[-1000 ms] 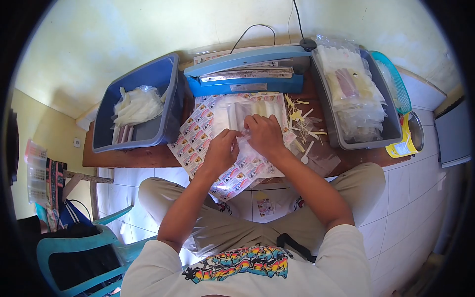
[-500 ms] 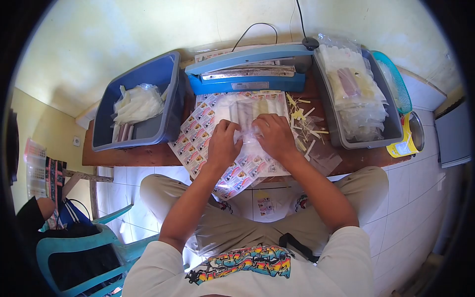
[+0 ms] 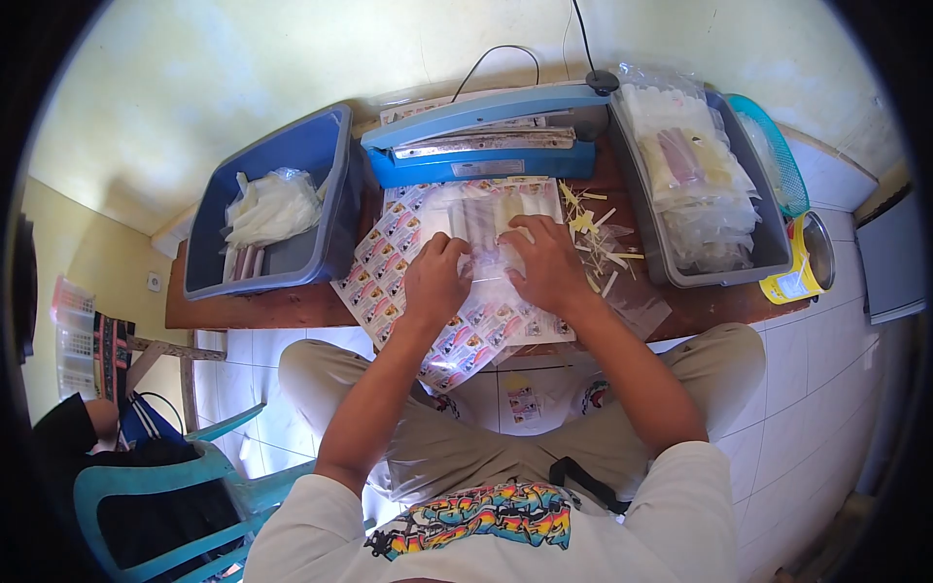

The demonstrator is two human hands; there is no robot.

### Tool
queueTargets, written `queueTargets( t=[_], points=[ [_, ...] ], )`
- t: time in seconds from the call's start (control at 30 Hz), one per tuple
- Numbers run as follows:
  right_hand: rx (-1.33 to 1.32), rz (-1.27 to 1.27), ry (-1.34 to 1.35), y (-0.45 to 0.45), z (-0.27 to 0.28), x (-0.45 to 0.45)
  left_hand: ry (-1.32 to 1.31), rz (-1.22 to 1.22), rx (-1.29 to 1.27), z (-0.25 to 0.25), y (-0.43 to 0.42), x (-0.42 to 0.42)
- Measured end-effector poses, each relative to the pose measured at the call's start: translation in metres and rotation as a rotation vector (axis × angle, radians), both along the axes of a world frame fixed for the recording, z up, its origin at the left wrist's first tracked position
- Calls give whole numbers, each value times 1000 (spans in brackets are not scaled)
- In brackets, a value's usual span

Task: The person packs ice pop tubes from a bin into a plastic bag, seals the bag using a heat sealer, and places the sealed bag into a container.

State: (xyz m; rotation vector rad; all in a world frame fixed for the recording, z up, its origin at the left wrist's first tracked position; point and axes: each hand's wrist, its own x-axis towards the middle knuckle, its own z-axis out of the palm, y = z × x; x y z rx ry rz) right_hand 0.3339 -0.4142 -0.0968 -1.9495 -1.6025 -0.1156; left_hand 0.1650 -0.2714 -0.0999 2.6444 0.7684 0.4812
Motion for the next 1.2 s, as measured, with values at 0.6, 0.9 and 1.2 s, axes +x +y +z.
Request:
queueTargets(
  t=[0.6,0.9,1.2],
  points=[
    [13,-24,209,-21,-1,17,-160,-102,69,-2,-5,16],
    [24,-27,274,-25,-21,30,-93,-120,99,-7,-8,23],
    [25,-83,319,-30,-18,25,-131,-177,79,-10,-1,14]
  ],
)
